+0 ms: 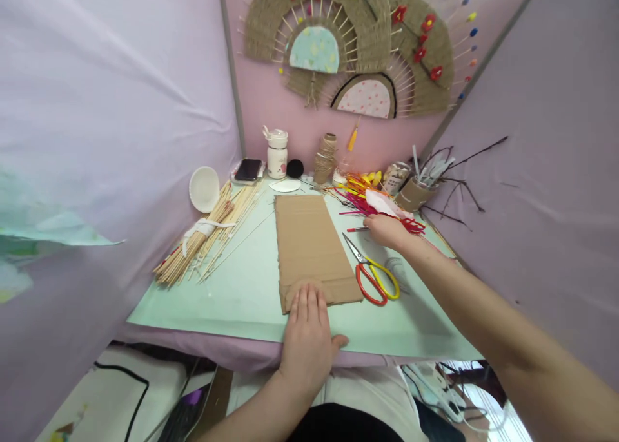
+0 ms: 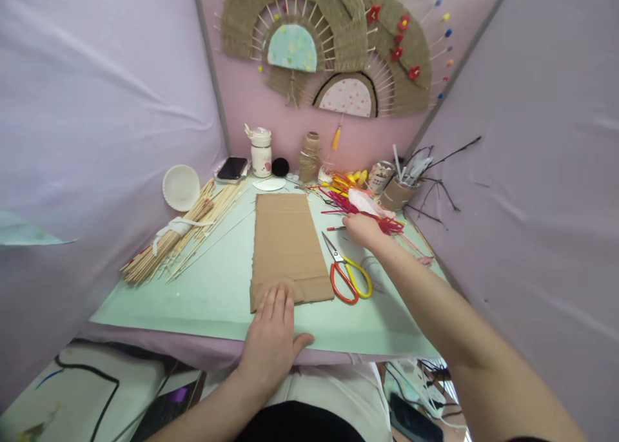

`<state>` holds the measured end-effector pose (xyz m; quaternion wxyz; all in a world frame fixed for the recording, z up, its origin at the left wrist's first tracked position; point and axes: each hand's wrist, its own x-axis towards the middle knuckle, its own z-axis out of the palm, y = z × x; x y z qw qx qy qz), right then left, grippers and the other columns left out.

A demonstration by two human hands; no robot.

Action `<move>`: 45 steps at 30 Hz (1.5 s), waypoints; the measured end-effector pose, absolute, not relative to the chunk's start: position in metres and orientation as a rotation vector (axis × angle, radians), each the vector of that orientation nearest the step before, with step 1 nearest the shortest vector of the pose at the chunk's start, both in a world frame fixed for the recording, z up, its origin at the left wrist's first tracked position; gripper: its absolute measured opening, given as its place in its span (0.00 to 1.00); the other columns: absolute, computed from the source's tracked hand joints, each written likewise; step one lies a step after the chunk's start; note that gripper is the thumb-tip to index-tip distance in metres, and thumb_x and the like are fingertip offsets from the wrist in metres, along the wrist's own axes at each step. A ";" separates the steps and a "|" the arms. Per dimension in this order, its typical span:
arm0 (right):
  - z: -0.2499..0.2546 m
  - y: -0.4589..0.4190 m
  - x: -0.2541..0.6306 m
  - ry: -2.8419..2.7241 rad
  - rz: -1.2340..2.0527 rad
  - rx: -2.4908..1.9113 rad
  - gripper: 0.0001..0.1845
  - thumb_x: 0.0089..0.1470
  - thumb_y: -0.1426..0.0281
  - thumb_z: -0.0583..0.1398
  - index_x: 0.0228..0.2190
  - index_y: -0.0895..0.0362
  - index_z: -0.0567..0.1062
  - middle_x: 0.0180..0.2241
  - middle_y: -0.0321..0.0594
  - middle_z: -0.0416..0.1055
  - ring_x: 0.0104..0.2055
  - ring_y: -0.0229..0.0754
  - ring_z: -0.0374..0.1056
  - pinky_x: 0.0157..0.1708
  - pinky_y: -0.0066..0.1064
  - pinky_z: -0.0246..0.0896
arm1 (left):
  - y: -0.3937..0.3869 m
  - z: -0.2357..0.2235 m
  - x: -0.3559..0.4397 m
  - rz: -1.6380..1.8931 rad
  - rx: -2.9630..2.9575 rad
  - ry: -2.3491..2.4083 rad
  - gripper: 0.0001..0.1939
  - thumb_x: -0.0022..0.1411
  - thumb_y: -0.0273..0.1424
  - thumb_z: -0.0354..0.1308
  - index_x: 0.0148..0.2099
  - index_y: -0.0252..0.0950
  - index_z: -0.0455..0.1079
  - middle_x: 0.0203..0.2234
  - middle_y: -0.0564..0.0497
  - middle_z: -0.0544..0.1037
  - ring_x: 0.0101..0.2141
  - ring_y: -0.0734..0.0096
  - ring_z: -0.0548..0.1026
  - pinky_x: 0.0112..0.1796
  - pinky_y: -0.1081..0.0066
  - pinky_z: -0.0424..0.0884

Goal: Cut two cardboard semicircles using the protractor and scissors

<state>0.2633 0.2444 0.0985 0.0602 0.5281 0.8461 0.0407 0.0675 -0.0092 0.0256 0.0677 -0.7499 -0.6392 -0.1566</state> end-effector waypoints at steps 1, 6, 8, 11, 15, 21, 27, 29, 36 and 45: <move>0.094 0.249 0.261 2.540 0.118 1.588 0.16 0.61 0.64 0.59 0.47 0.59 0.71 0.48 0.44 0.71 0.46 0.44 0.70 0.45 0.43 0.68 | -0.009 0.026 0.068 -0.461 -2.259 -1.926 0.42 0.52 0.51 0.62 0.60 0.25 0.65 0.59 0.29 0.64 0.60 0.44 0.63 0.57 0.51 0.63; 0.096 0.254 0.252 2.560 0.085 1.557 0.11 0.59 0.68 0.60 0.42 0.62 0.73 0.43 0.45 0.72 0.43 0.44 0.70 0.43 0.40 0.67 | -0.010 0.028 0.070 -0.422 -2.267 -1.942 0.43 0.51 0.52 0.62 0.61 0.26 0.64 0.60 0.30 0.64 0.60 0.44 0.62 0.58 0.50 0.62; 0.107 0.247 0.247 2.634 0.087 1.578 0.05 0.56 0.74 0.60 0.35 0.63 0.74 0.41 0.50 0.72 0.44 0.47 0.69 0.44 0.37 0.65 | -0.011 0.030 0.070 -0.393 -2.280 -1.959 0.43 0.52 0.52 0.62 0.61 0.27 0.64 0.60 0.30 0.63 0.61 0.45 0.61 0.58 0.50 0.61; 0.124 0.223 0.225 2.766 0.060 1.650 0.08 0.57 0.74 0.54 0.39 0.61 0.70 0.39 0.49 0.71 0.42 0.47 0.68 0.39 0.33 0.63 | -0.012 0.033 0.070 -0.370 -2.315 -1.971 0.45 0.52 0.53 0.61 0.62 0.24 0.63 0.61 0.30 0.61 0.61 0.45 0.60 0.60 0.52 0.60; 0.134 0.166 0.174 3.188 -0.784 1.501 0.07 0.60 0.68 0.50 0.38 0.56 0.64 0.31 0.38 0.68 0.31 0.40 0.65 0.30 0.29 0.61 | -0.012 0.037 0.070 -0.381 -2.336 -1.987 0.46 0.54 0.54 0.59 0.62 0.22 0.61 0.61 0.28 0.60 0.62 0.44 0.59 0.60 0.53 0.59; 0.123 0.101 0.114 2.958 -1.517 0.794 0.02 0.55 0.70 0.53 0.31 0.54 0.65 0.27 0.33 0.66 0.29 0.38 0.63 0.30 0.28 0.61 | -0.010 0.040 0.071 -0.365 -2.333 -2.015 0.49 0.53 0.54 0.59 0.62 0.17 0.59 0.60 0.25 0.62 0.62 0.42 0.59 0.61 0.52 0.57; 0.111 0.098 0.104 2.660 -1.621 0.752 0.03 0.56 0.74 0.52 0.32 0.54 0.64 0.24 0.33 0.71 0.28 0.39 0.70 0.27 0.28 0.63 | -0.013 0.043 0.072 -0.302 -2.323 -2.034 0.46 0.57 0.54 0.56 0.63 0.19 0.58 0.59 0.28 0.64 0.61 0.45 0.60 0.61 0.53 0.57; 0.109 0.100 0.102 2.647 -1.558 0.750 0.03 0.55 0.75 0.53 0.30 0.55 0.64 0.25 0.34 0.71 0.28 0.39 0.70 0.26 0.27 0.62 | -0.014 0.044 0.072 -0.262 -2.311 -2.038 0.44 0.58 0.53 0.54 0.63 0.21 0.59 0.59 0.30 0.65 0.61 0.46 0.61 0.60 0.53 0.57; 0.105 0.102 0.097 2.744 -1.313 0.678 0.04 0.53 0.75 0.53 0.28 0.55 0.64 0.25 0.33 0.68 0.26 0.37 0.66 0.25 0.26 0.57 | -0.014 0.046 0.070 -0.203 -2.318 -2.017 0.40 0.61 0.53 0.51 0.62 0.24 0.61 0.58 0.34 0.68 0.59 0.47 0.63 0.59 0.53 0.58; 0.109 0.101 0.095 2.795 -1.053 0.593 0.04 0.51 0.75 0.52 0.29 0.56 0.66 0.25 0.36 0.71 0.26 0.37 0.64 0.25 0.26 0.53 | -0.016 0.045 0.071 -0.224 -2.284 -2.005 0.38 0.61 0.53 0.52 0.60 0.26 0.64 0.56 0.35 0.69 0.58 0.46 0.64 0.55 0.54 0.62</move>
